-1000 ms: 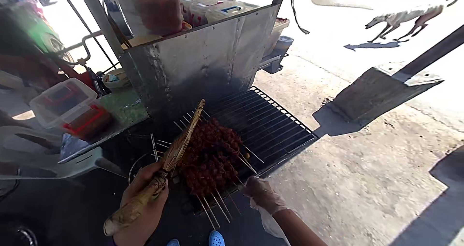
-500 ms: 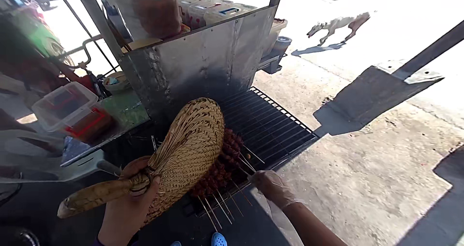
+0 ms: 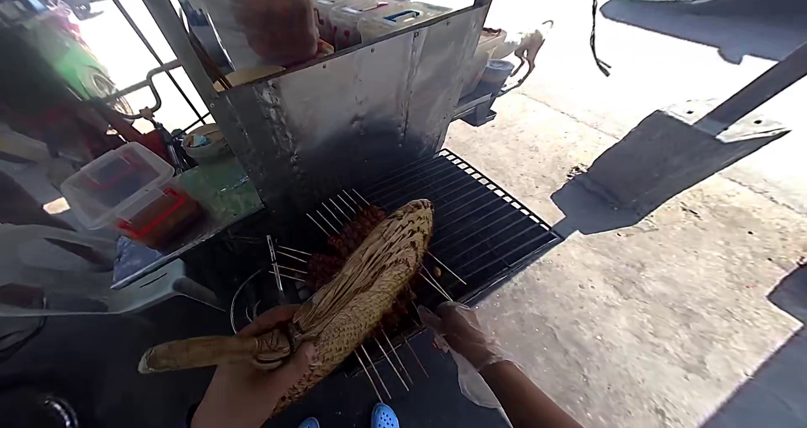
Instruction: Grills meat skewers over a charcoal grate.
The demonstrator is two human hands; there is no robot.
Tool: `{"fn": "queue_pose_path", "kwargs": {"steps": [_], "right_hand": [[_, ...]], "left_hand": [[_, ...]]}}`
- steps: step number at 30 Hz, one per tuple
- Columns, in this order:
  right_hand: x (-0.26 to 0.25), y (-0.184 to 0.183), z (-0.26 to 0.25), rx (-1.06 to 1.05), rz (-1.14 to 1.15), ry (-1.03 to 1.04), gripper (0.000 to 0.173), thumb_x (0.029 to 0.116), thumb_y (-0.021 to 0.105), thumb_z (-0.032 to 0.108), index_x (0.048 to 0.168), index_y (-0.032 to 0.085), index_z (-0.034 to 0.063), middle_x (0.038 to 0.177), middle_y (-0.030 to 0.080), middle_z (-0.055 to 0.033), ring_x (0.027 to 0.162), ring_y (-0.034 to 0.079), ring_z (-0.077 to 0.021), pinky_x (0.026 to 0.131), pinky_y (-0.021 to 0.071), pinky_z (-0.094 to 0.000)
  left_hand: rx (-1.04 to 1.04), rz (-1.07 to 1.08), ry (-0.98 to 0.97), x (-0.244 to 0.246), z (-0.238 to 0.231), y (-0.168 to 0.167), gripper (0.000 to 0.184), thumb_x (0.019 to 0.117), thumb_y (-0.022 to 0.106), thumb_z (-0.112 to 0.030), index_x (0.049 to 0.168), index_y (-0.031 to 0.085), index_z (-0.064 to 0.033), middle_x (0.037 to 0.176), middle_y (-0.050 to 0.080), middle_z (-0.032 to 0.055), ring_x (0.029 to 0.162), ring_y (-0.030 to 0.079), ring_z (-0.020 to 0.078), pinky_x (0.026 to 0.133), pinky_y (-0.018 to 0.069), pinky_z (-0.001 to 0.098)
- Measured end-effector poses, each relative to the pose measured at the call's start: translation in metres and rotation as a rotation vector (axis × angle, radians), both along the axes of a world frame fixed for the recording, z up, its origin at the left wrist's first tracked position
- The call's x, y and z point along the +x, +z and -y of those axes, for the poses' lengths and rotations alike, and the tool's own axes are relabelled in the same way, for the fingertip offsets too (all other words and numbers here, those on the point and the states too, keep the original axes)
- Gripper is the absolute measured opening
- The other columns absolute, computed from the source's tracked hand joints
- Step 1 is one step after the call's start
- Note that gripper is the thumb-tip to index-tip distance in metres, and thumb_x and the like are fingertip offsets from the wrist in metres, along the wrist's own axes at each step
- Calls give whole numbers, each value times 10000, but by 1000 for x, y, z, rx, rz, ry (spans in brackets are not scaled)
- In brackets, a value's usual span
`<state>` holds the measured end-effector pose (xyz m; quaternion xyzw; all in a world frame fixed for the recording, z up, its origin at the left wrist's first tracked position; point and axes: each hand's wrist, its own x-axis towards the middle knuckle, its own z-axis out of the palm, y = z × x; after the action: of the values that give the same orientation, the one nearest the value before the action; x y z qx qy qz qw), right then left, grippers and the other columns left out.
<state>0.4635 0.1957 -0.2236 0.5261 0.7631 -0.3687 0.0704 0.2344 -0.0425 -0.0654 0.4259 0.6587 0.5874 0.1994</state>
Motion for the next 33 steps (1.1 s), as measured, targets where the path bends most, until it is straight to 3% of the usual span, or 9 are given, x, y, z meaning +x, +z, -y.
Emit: {"fn": "queue_pose_path", "kwargs": {"steps": [2, 5, 10, 12, 17, 22, 26, 30, 33], "right_hand": [[3, -2, 10, -18, -14, 36, 468, 1000, 627, 277, 1296, 622, -85, 1337, 617, -277, 1310, 557, -374, 1141, 389, -505], [-11, 1, -4, -18, 206, 134, 420, 1037, 551, 341, 1191, 684, -27, 1274, 660, -230, 1249, 609, -375, 1078, 454, -534], [-2, 19, -21, 106, 103, 139, 393, 1073, 488, 295, 1160, 702, -23, 1228, 678, -227, 1222, 622, -367, 1073, 453, -524], [-7, 28, -26, 114, 100, 157, 404, 1080, 476, 307, 1171, 704, -14, 1233, 681, -215, 1226, 621, -359, 1074, 452, -521], [-27, 33, -32, 113, 158, 178, 398, 1085, 461, 304, 1212, 683, -1, 1279, 658, -213, 1269, 595, -357, 1086, 445, -515], [-37, 17, -29, 83, 283, 160, 439, 1058, 521, 343, 1220, 644, -46, 1335, 620, -237, 1305, 573, -365, 1088, 453, -511], [-44, 20, -28, 89, 284, 158, 439, 1068, 515, 330, 1234, 627, -61, 1336, 611, -252, 1309, 570, -366, 1094, 446, -495], [-40, 18, -30, 70, 252, 139, 484, 1030, 576, 397, 1204, 649, -49, 1318, 621, -245, 1291, 580, -365, 1081, 453, -518], [-29, 29, -42, 188, 157, 66, 451, 1023, 584, 412, 1129, 705, -10, 1229, 672, -224, 1230, 615, -361, 1047, 470, -510]], "left_hand": [[-19, 73, 93, 3, -3, 0, 440, 753, 786, -43, 1172, 650, -50, 1041, 745, -80, 975, 700, -7, 881, 593, 198], [49, -220, 235, -4, -10, -23, 341, 802, 685, -29, 1128, 686, 72, 1077, 710, 61, 1008, 651, -18, 895, 534, 136], [-88, -273, 330, -7, 2, 1, 396, 798, 715, -59, 1143, 632, 118, 1045, 706, 47, 963, 629, -101, 863, 510, 84], [3, -398, 381, -20, 0, -10, 363, 811, 683, -77, 1120, 669, 113, 1105, 688, 132, 1052, 614, -18, 923, 477, 116], [34, -276, 204, -13, 1, 0, 299, 821, 723, -68, 1106, 694, 18, 1037, 727, -34, 963, 654, -73, 858, 551, 117], [58, -387, 334, -27, -4, -17, 336, 807, 682, -80, 1106, 690, 72, 1095, 696, 103, 1067, 626, 10, 934, 500, 138], [45, -136, 131, -13, 4, -2, 339, 798, 764, -53, 1127, 686, -64, 1061, 722, -111, 992, 661, -59, 885, 566, 147], [-15, -218, 376, -18, -7, -8, 409, 792, 703, -41, 1157, 624, 127, 1067, 690, 65, 999, 632, -54, 888, 512, 111], [80, -306, 207, -26, -2, -17, 281, 813, 694, -66, 1088, 712, -10, 1037, 706, 7, 985, 643, -13, 873, 536, 147]]}}
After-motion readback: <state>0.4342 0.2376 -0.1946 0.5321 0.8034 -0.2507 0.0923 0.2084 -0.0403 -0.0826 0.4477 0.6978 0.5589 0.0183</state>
